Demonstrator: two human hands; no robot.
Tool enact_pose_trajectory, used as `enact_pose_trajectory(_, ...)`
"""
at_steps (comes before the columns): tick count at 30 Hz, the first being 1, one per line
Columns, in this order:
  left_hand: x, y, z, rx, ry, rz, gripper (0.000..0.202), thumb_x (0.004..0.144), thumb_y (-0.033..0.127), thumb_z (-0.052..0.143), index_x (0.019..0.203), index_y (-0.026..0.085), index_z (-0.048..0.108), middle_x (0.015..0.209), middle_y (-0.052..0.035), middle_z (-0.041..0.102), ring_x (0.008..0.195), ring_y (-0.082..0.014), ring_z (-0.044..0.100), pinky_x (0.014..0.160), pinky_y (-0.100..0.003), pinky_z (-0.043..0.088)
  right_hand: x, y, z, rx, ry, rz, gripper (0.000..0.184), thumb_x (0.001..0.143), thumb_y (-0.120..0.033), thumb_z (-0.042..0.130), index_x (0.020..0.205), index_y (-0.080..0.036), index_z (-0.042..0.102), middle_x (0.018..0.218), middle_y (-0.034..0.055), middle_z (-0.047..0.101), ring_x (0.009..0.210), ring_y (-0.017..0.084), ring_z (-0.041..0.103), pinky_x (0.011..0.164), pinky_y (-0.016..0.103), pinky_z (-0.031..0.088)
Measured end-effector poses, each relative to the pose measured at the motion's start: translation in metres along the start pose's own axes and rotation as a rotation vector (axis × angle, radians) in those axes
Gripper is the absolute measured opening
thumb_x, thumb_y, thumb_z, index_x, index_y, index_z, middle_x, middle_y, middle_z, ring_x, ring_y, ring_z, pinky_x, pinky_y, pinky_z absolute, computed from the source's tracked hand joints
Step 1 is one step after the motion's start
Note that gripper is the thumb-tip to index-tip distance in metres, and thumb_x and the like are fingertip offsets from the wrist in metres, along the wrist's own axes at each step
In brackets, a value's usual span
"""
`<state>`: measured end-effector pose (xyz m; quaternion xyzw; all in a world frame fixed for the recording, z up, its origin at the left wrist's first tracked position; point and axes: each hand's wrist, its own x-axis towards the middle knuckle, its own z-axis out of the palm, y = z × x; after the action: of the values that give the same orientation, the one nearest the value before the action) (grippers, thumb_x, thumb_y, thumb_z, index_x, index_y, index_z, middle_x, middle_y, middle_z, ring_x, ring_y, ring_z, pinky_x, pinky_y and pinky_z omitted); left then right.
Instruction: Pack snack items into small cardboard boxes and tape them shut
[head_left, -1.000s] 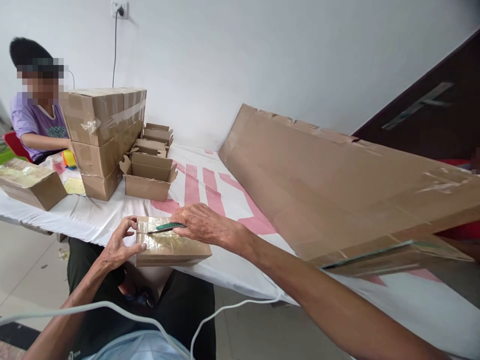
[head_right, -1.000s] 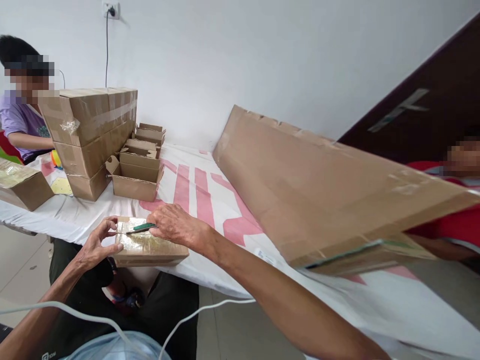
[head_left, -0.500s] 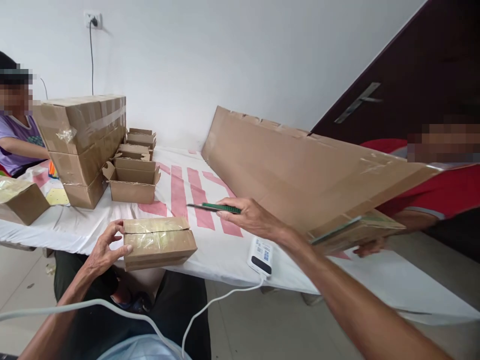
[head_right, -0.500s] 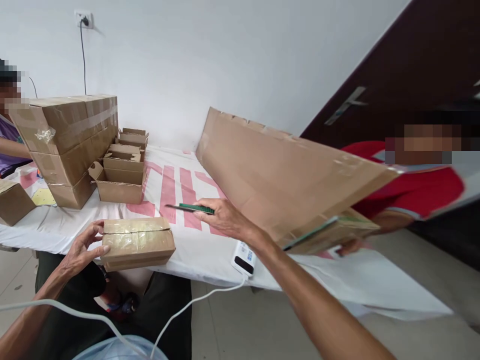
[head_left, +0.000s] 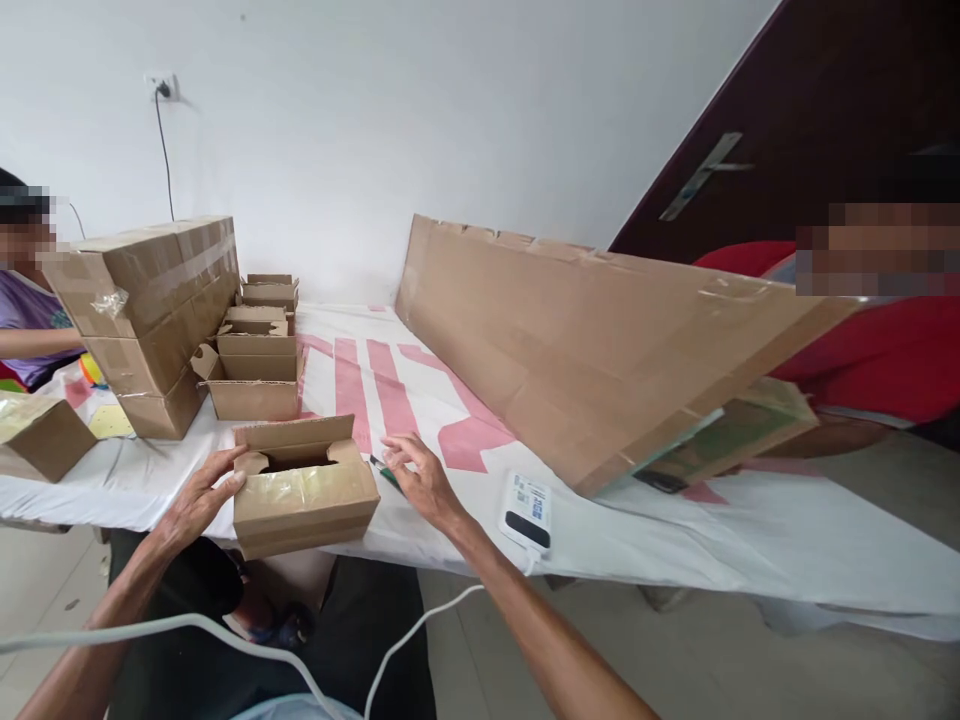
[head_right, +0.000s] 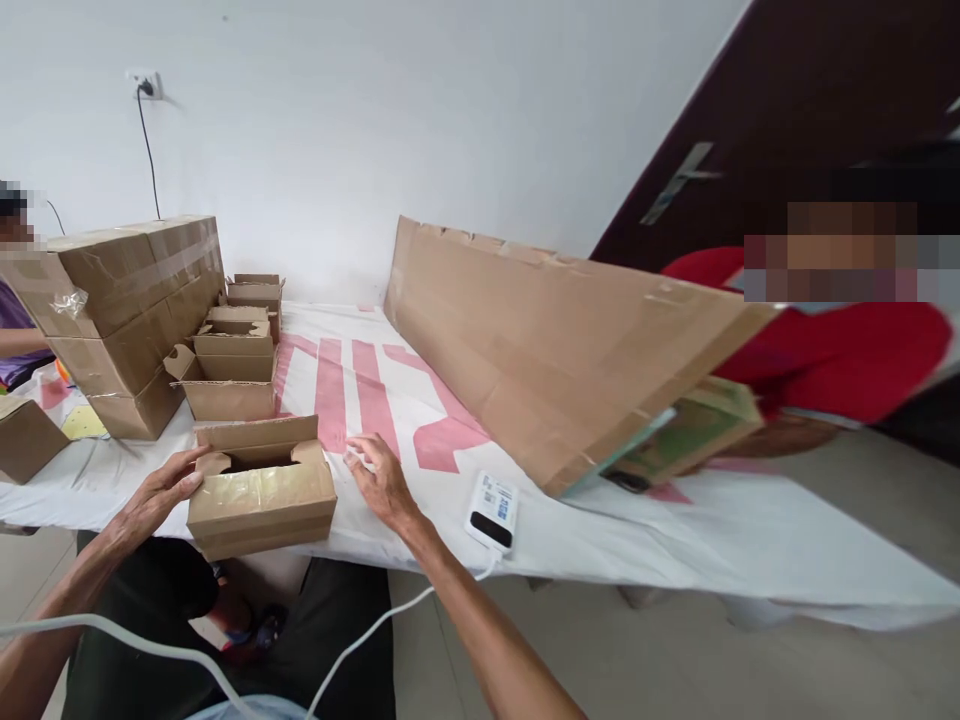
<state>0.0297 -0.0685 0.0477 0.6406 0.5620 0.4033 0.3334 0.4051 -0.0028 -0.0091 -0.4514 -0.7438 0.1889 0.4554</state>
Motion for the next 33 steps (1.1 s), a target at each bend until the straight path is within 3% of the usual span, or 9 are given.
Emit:
enact_pose_trajectory(3,0.007,0.008,0.002,-0.057,0.018,-0.103,0.079,0.082,0.082,0.063,0.135,0.025,0.073,0.148,-0.0152,0.065,0.133,-0.0416,0.062,0.089,-0.047,0.064,0.013,-0.045,0.000,-0.042,-0.134,-0.238,0.024,0.105,-0.038,0.056,0.117,-0.022,0.070,0.118,0.0111,0.072,0.115,0.027,0.065,0.102,0.046,0.052)
enact_pose_trajectory(7,0.012,0.013,0.002,-0.087,0.013,-0.157,0.083,0.078,0.085,0.064,0.130,0.021,0.074,0.144,-0.0167,0.067,0.130,-0.0408,0.063,0.084,-0.044,0.064,0.018,-0.079,0.002,-0.214,-0.339,-0.378,0.036,0.091,-0.036,0.080,0.120,-0.021,0.067,0.123,0.0105,0.072,0.116,0.029,0.065,0.100,0.047,0.051)
enact_pose_trajectory(12,0.011,0.006,0.000,0.015,-0.036,-0.102,0.085,0.075,0.076,0.073,0.139,0.020,0.068,0.145,-0.0165,0.065,0.131,-0.0391,0.062,0.099,-0.045,0.059,-0.007,-0.090,0.003,-0.418,-0.148,-0.574,0.009,0.091,-0.016,0.075,0.095,-0.019,0.068,0.097,0.0080,0.070,0.094,0.025,0.063,0.086,0.040,0.050)
enact_pose_trajectory(14,0.008,0.003,-0.001,0.056,-0.097,-0.062,0.090,0.072,0.068,0.080,0.148,0.023,0.060,0.150,-0.0161,0.059,0.136,-0.0399,0.058,0.101,-0.046,0.059,-0.028,-0.092,0.005,-0.463,-0.133,-0.642,0.010,0.092,-0.010,0.068,0.091,-0.019,0.067,0.095,0.0083,0.069,0.090,0.024,0.061,0.083,0.039,0.048)
enact_pose_trajectory(17,0.001,0.001,0.000,0.156,-0.185,0.031,0.110,0.064,0.060,0.091,0.159,0.026,0.047,0.155,-0.0167,0.051,0.140,-0.0416,0.053,0.104,-0.051,0.058,-0.054,-0.093,0.007,-0.445,-0.216,-0.604,0.008,0.094,-0.016,0.068,0.100,-0.020,0.069,0.104,0.0106,0.070,0.096,0.027,0.060,0.085,0.041,0.048)
enact_pose_trajectory(20,-0.003,0.000,0.002,0.268,-0.190,0.122,0.120,0.060,0.059,0.094,0.163,0.027,0.041,0.157,-0.0169,0.046,0.143,-0.0417,0.050,0.117,-0.056,0.047,-0.057,-0.097,0.009,-0.395,-0.292,-0.493,0.008,0.098,-0.029,0.068,0.098,-0.021,0.070,0.104,0.0106,0.071,0.097,0.028,0.061,0.086,0.043,0.049)
enact_pose_trajectory(25,0.000,-0.002,0.004,0.298,-0.178,0.151,0.118,0.061,0.057,0.094,0.162,0.027,0.042,0.156,-0.0168,0.047,0.140,-0.0404,0.052,0.119,-0.056,0.045,-0.021,-0.111,0.014,-0.346,-0.382,-0.403,0.016,0.102,-0.017,0.057,0.096,-0.021,0.071,0.104,0.0079,0.073,0.101,0.023,0.063,0.092,0.037,0.049)
enact_pose_trajectory(30,0.004,-0.001,-0.004,0.286,-0.174,0.136,0.114,0.061,0.056,0.094,0.160,0.028,0.044,0.148,-0.0147,0.052,0.134,-0.0384,0.056,0.112,-0.054,0.052,0.020,-0.114,0.010,-0.498,-0.567,-0.466,0.014,0.098,-0.032,0.070,0.104,-0.020,0.073,0.109,0.0090,0.075,0.118,0.028,0.058,0.104,0.043,0.042)
enact_pose_trajectory(33,0.004,-0.001,-0.009,0.285,-0.173,0.138,0.111,0.062,0.056,0.093,0.159,0.028,0.045,0.149,-0.0142,0.052,0.135,-0.0382,0.055,0.111,-0.053,0.052,0.030,-0.106,-0.003,-0.608,-0.532,-0.432,0.016,0.098,-0.034,0.070,0.095,-0.018,0.073,0.105,0.0104,0.074,0.112,0.028,0.058,0.101,0.044,0.041)
